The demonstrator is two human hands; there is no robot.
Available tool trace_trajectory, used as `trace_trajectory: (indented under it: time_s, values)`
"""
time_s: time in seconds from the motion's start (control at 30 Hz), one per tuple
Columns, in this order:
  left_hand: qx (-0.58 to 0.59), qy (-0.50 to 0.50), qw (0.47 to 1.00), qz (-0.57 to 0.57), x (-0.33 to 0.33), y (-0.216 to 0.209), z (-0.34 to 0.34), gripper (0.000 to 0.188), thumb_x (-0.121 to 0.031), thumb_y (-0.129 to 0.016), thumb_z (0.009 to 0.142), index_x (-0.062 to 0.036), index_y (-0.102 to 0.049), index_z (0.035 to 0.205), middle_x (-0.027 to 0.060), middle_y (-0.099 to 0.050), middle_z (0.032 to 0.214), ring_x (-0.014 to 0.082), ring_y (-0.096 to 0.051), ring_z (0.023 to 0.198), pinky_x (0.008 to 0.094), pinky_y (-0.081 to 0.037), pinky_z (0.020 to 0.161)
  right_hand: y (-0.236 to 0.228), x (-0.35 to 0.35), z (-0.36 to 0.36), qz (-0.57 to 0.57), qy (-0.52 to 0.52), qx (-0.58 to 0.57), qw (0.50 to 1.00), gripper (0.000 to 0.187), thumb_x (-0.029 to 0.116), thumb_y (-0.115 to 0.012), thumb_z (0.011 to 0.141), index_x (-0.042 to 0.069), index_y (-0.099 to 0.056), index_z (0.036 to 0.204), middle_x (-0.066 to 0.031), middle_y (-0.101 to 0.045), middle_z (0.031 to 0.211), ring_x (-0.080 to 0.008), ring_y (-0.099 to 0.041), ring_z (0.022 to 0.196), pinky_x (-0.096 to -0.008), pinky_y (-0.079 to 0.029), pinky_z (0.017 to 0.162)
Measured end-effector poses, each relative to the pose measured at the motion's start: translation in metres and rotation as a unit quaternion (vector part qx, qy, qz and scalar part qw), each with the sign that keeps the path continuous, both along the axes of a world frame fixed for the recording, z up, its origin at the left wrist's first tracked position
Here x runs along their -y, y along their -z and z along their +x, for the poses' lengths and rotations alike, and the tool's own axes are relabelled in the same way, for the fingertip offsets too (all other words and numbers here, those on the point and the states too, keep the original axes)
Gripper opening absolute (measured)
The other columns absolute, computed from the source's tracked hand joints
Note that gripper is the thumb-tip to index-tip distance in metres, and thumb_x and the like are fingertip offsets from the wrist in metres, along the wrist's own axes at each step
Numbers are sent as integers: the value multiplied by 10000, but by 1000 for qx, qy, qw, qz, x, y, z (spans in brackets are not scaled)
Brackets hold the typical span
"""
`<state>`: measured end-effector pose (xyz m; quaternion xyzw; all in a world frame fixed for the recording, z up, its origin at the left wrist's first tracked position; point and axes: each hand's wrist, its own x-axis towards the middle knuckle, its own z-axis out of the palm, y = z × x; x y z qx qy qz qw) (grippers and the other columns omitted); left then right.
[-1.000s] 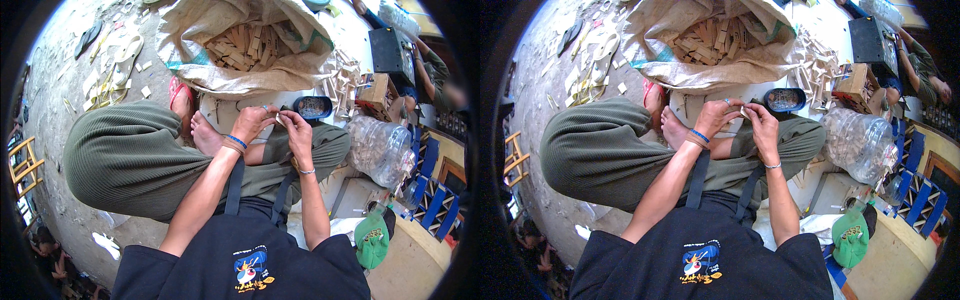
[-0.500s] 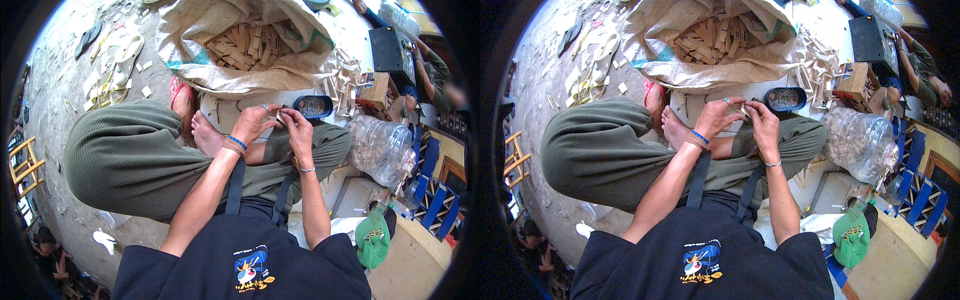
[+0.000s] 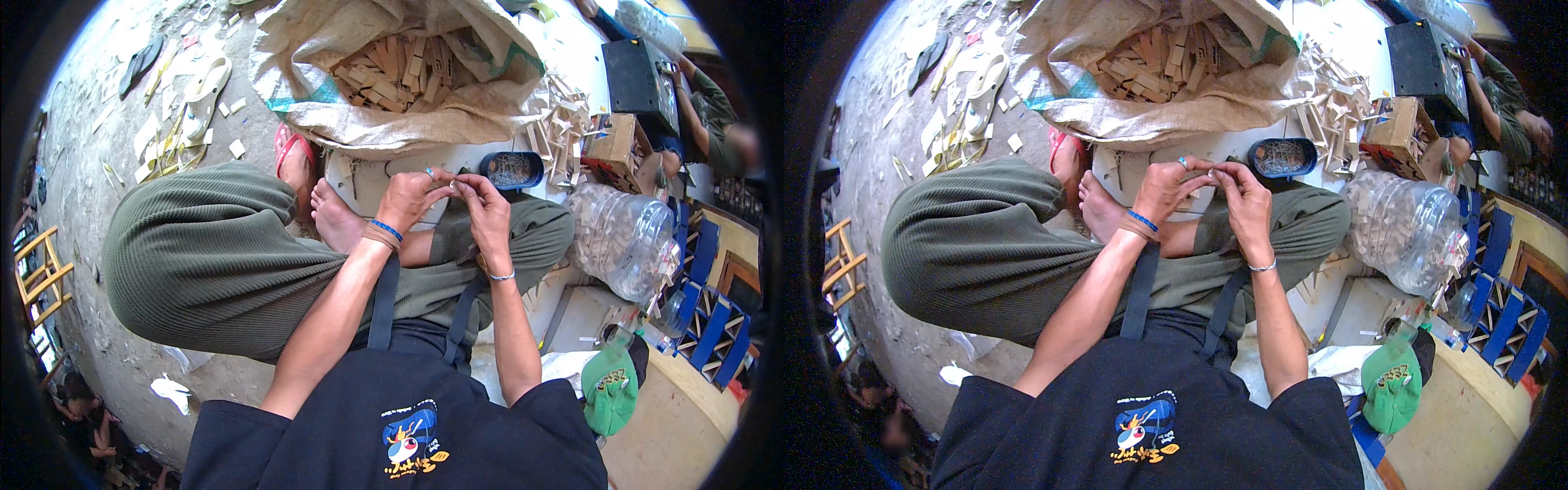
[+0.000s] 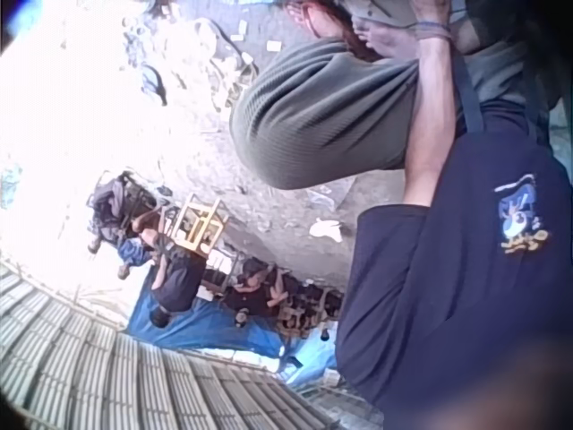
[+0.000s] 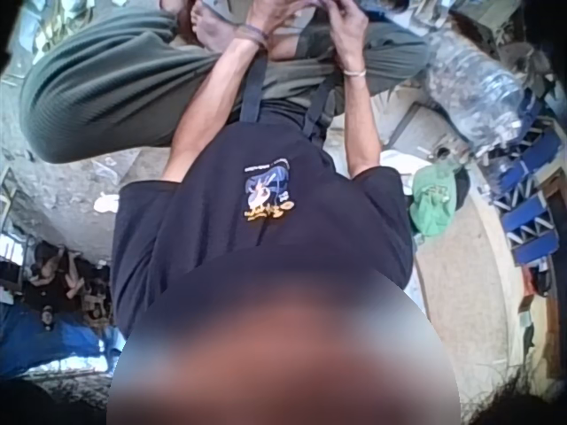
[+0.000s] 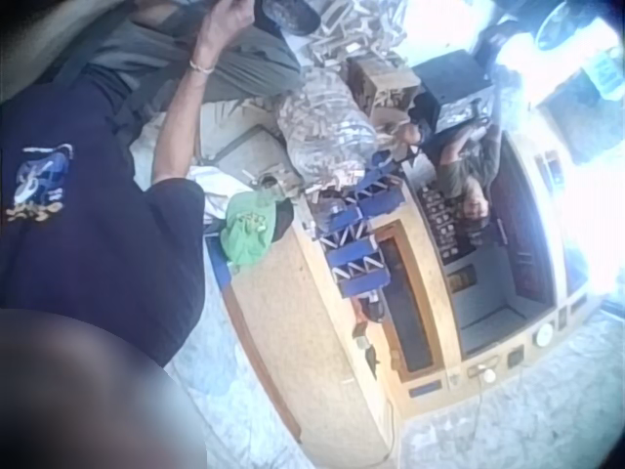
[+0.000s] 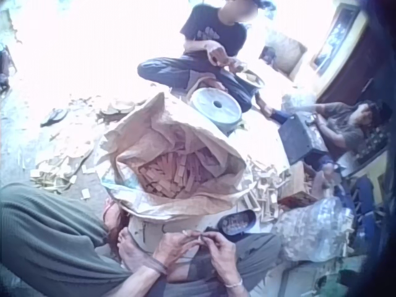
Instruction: The person sits on the floor and repeatedly picks up small wooden pieces and metal pins from a sack and a container. They insert the pins into the wood and use a hammer to tap them in place, then place the assembled pieces into a sack.
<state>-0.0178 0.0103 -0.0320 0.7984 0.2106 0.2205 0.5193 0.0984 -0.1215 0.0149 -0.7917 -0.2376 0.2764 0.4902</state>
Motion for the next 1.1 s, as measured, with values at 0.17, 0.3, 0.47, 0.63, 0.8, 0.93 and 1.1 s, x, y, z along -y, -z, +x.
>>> trace_trajectory:
  time_s: [0.17, 0.3, 0.47, 0.63, 0.8, 0.93, 1.1]
  values:
    - [16, 2, 1000, 3, 1, 4, 1, 256, -311, -778, 937, -111, -733, 1090, 145, -760, 911, 355, -741, 826, 427, -583, 683, -15, -1, 1, -39, -40, 104, 993, 142, 108, -683, 1011, 14, -725, 1108, -103, -749, 987, -175, -703, 850, -319, -552, 761]
    - [34, -3, 999, 4, 2, 5, 1, 238, -306, -772, 939, -116, -725, 1073, 134, -760, 913, 355, -737, 833, 434, -585, 686, -21, -4, 1, -49, -106, 237, 965, 130, 86, -684, 1003, 12, -701, 1110, -111, -706, 995, -217, -709, 842, -328, -546, 736]
    - [67, -1, 998, 6, 2, 6, 3, 228, -292, -767, 938, -121, -720, 1082, 119, -762, 949, 351, -734, 843, 438, -586, 699, -19, -3, -1, -34, -117, 268, 956, 114, 75, -687, 995, 14, -704, 1089, -116, -705, 1002, -231, -687, 801, -325, -543, 720]
    - [40, 12, 999, 4, 1, 4, 1, 231, -285, -769, 938, -124, -725, 1097, 119, -764, 970, 350, -735, 840, 433, -583, 701, -21, -2, 3, -46, -100, 167, 980, 126, 70, -698, 975, 18, -710, 1089, -145, -723, 1008, -261, -710, 809, -343, -549, 696]
    - [35, 13, 999, -2, 0, 2, 1, 254, -290, -783, 935, -128, -738, 1125, 143, -761, 937, 339, -744, 814, 406, -576, 668, -25, -2, 11, -55, -138, 189, 971, 138, 93, -725, 959, 24, -734, 1078, -115, -749, 950, -211, -697, 740, -306, -534, 653]
    - [25, 6, 1000, 3, 1, 0, 2, 267, -312, -787, 931, -134, -739, 1125, 155, -749, 886, 340, -740, 795, 405, -568, 652, -23, -1, 18, -52, -129, 149, 979, 157, 114, -752, 940, 29, -769, 1071, -62, -747, 859, -111, -604, 658, -265, -488, 601]
    - [-7, 10, 1000, -2, 0, -5, 0, 226, -292, -776, 933, -126, -720, 1076, 125, -764, 923, 357, -737, 840, 443, -587, 697, -9, 1, 26, -73, -88, 70, 991, 143, 123, -763, 936, 34, -796, 1043, 21, -722, 781, -32, -486, 635, -229, -437, 572]
